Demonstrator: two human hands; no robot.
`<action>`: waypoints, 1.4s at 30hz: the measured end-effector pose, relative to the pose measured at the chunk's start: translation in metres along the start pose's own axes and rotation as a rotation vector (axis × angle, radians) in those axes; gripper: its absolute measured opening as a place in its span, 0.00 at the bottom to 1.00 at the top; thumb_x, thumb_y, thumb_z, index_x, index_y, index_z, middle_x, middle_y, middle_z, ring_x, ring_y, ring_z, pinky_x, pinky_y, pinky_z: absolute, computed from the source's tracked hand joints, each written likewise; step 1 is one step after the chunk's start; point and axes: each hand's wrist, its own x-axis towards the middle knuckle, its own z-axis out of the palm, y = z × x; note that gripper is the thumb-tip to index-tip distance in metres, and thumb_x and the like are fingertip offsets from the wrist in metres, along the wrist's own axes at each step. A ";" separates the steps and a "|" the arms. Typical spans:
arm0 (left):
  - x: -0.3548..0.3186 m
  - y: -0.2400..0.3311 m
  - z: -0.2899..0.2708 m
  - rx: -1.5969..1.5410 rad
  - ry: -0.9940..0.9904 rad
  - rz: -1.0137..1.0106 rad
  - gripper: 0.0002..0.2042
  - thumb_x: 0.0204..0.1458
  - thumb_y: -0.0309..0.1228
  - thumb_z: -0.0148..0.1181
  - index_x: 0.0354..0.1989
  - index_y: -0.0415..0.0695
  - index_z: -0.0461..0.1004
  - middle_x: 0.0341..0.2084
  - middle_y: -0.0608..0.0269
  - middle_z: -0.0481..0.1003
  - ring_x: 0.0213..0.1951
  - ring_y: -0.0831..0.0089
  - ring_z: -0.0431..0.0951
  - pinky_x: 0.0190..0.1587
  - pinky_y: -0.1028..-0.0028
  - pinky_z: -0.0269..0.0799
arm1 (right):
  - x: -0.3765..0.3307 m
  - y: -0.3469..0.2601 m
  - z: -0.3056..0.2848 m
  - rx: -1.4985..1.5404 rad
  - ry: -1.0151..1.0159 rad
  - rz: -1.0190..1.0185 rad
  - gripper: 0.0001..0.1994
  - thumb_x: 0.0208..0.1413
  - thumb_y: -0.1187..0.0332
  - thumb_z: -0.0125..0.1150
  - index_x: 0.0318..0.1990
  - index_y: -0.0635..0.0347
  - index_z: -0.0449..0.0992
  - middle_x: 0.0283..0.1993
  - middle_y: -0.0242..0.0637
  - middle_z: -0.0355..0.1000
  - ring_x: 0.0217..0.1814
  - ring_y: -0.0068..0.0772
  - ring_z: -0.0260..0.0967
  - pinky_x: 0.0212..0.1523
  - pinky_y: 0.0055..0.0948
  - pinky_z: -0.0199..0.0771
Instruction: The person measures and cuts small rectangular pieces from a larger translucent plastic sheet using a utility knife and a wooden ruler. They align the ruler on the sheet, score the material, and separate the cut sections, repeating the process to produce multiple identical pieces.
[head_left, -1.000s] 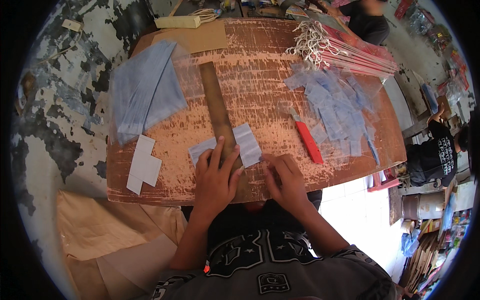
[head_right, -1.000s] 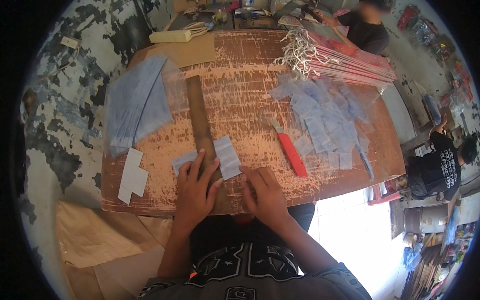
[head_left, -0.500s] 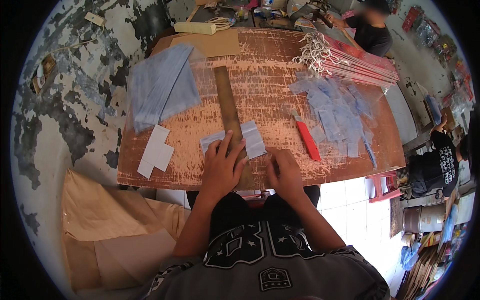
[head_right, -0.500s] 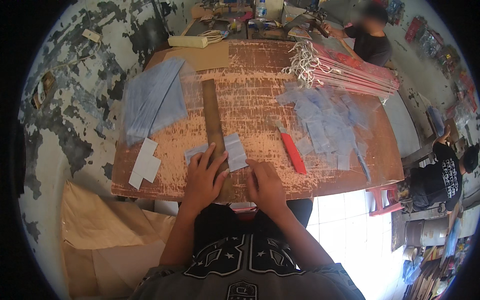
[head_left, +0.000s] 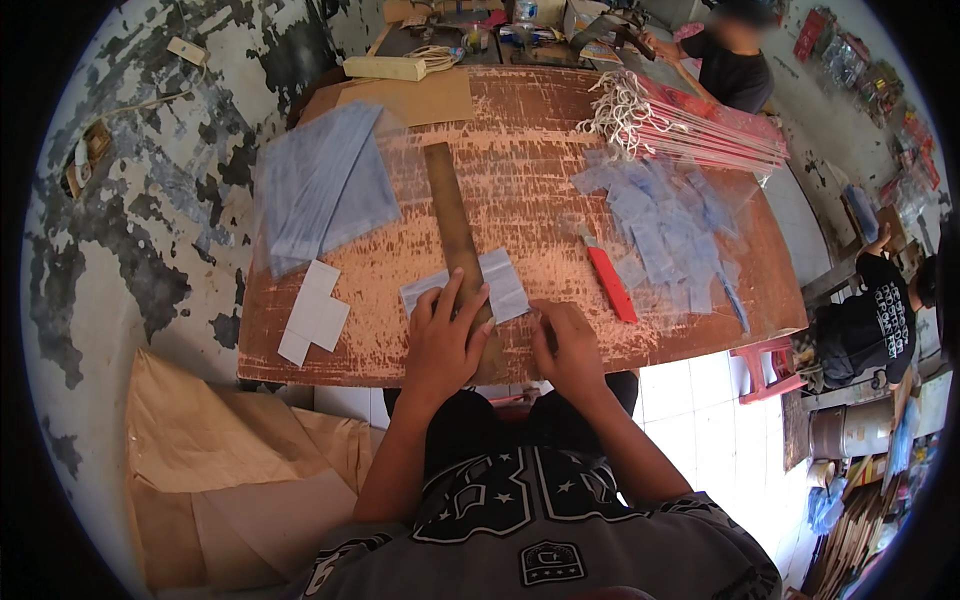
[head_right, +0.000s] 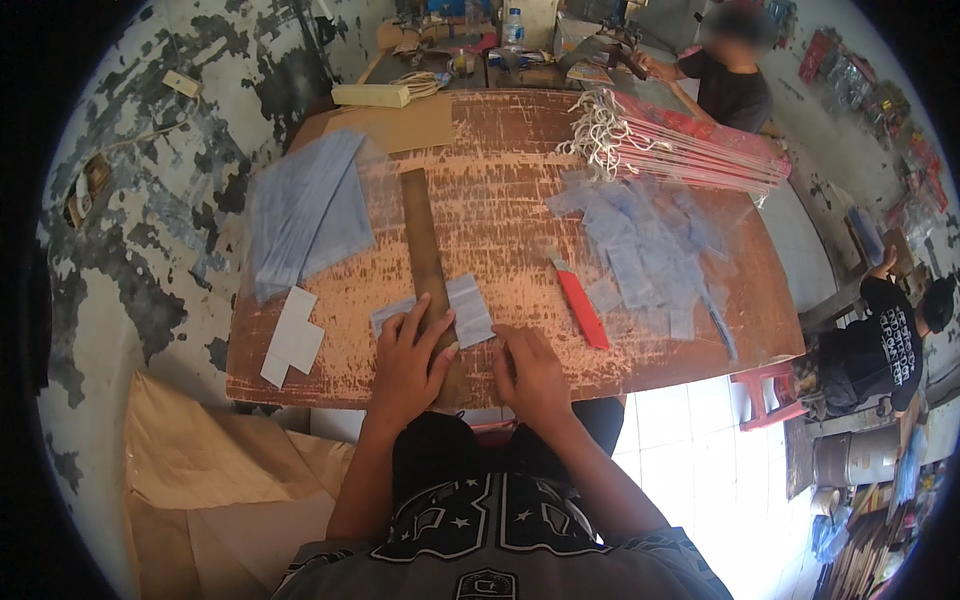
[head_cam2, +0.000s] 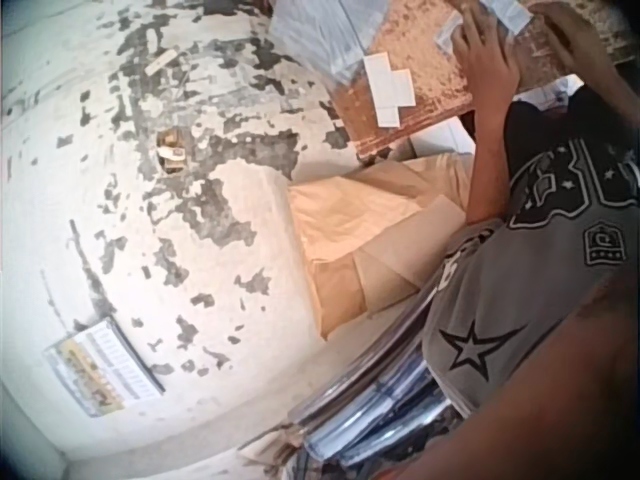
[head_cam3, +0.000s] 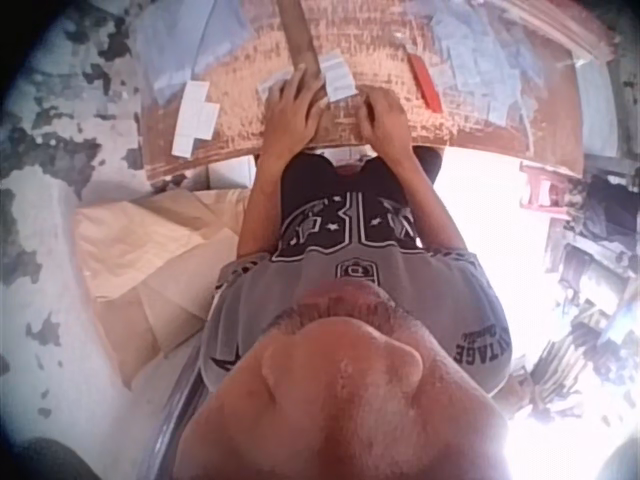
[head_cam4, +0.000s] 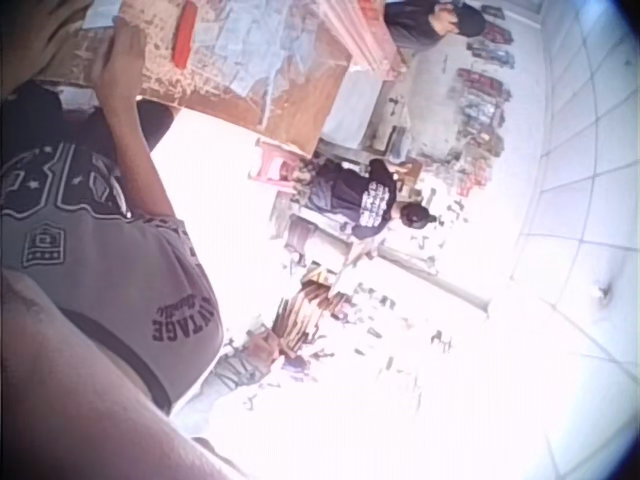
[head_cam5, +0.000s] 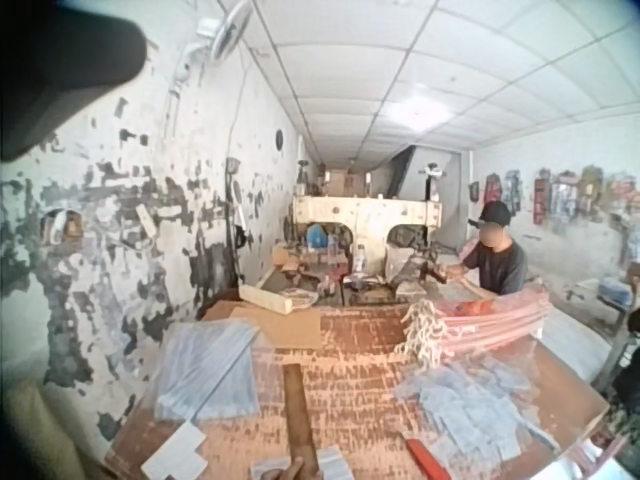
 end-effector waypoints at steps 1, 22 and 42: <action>-0.002 0.000 0.000 0.001 0.000 0.002 0.24 0.68 0.40 0.61 0.72 0.54 0.75 0.76 0.50 0.64 0.67 0.45 0.66 0.70 0.50 0.63 | -0.001 0.000 0.001 -0.004 0.004 0.000 0.16 0.63 0.78 0.65 0.58 0.62 0.79 0.38 0.46 0.74 0.37 0.46 0.76 0.39 0.42 0.76; -0.003 -0.004 0.007 0.014 0.062 0.017 0.24 0.66 0.41 0.63 0.70 0.54 0.77 0.75 0.51 0.66 0.66 0.47 0.68 0.69 0.51 0.65 | 0.000 -0.001 0.002 0.011 -0.025 0.071 0.15 0.61 0.78 0.64 0.55 0.65 0.78 0.40 0.49 0.76 0.41 0.52 0.77 0.44 0.47 0.77; 0.004 0.009 -0.002 0.013 0.031 -0.036 0.31 0.62 0.40 0.67 0.71 0.37 0.70 0.75 0.48 0.66 0.63 0.44 0.68 0.69 0.53 0.66 | 0.001 -0.009 -0.005 -0.071 -0.079 -0.019 0.09 0.61 0.76 0.66 0.48 0.63 0.80 0.40 0.47 0.75 0.44 0.54 0.73 0.45 0.47 0.77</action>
